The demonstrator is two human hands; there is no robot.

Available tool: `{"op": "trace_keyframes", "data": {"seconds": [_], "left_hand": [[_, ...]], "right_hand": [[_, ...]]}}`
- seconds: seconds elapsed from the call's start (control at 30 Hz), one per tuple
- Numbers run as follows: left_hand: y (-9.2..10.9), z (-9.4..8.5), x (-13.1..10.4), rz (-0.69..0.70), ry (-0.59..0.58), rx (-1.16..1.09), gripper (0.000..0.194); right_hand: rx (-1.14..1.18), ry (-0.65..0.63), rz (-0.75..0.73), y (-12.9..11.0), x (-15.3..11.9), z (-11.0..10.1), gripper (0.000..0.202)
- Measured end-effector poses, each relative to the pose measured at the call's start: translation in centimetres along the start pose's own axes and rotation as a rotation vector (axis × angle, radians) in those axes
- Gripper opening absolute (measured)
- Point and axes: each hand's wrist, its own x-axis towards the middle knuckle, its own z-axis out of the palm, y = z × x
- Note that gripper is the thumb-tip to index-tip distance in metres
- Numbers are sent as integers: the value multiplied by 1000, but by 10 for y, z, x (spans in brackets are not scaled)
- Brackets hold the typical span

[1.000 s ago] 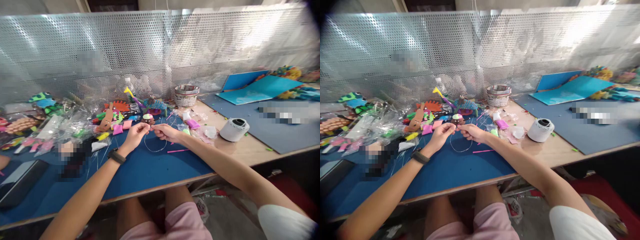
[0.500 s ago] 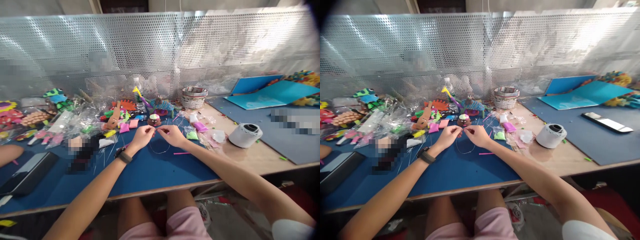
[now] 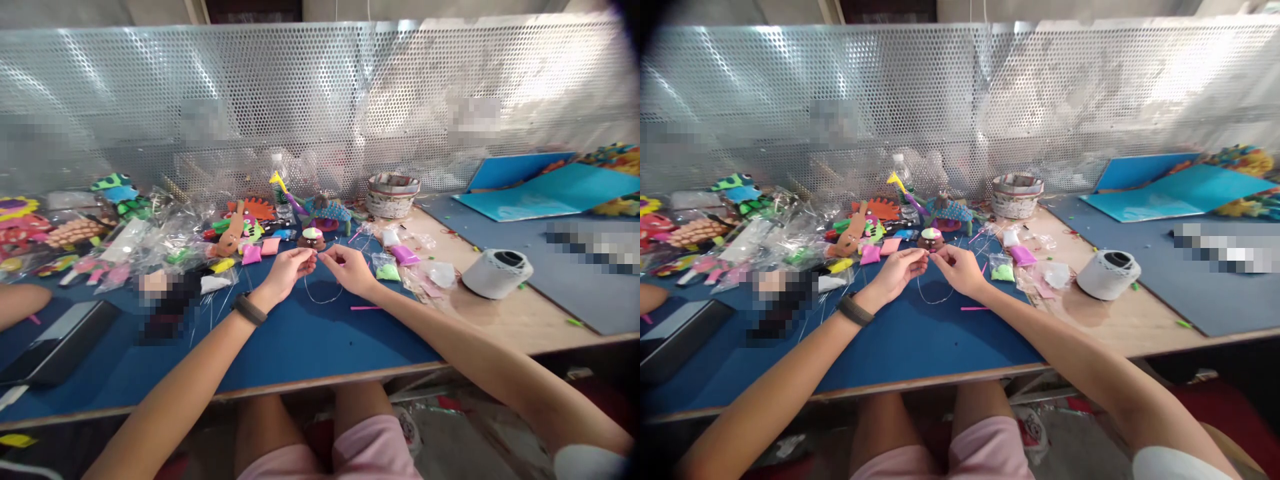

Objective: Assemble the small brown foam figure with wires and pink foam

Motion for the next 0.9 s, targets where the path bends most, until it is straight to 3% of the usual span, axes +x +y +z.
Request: {"op": "trace_keyframes", "data": {"seconds": [0.13,0.43,0.7,0.9], "left_hand": [[5,-2,-1,78,-14,152,25],[5,-7,1,135,-48,194,33],[6,-9,1,223,-64,290,36],[8,-5,-3,294,-87,385,40]], "right_hand": [[-173,73,-176,0,2,-6,25],[-333,10,-438,4,3,-12,32],[-349,-89,-267,-4,1,-12,37],[-424,-119,-232,-7,1,-12,36]]}}
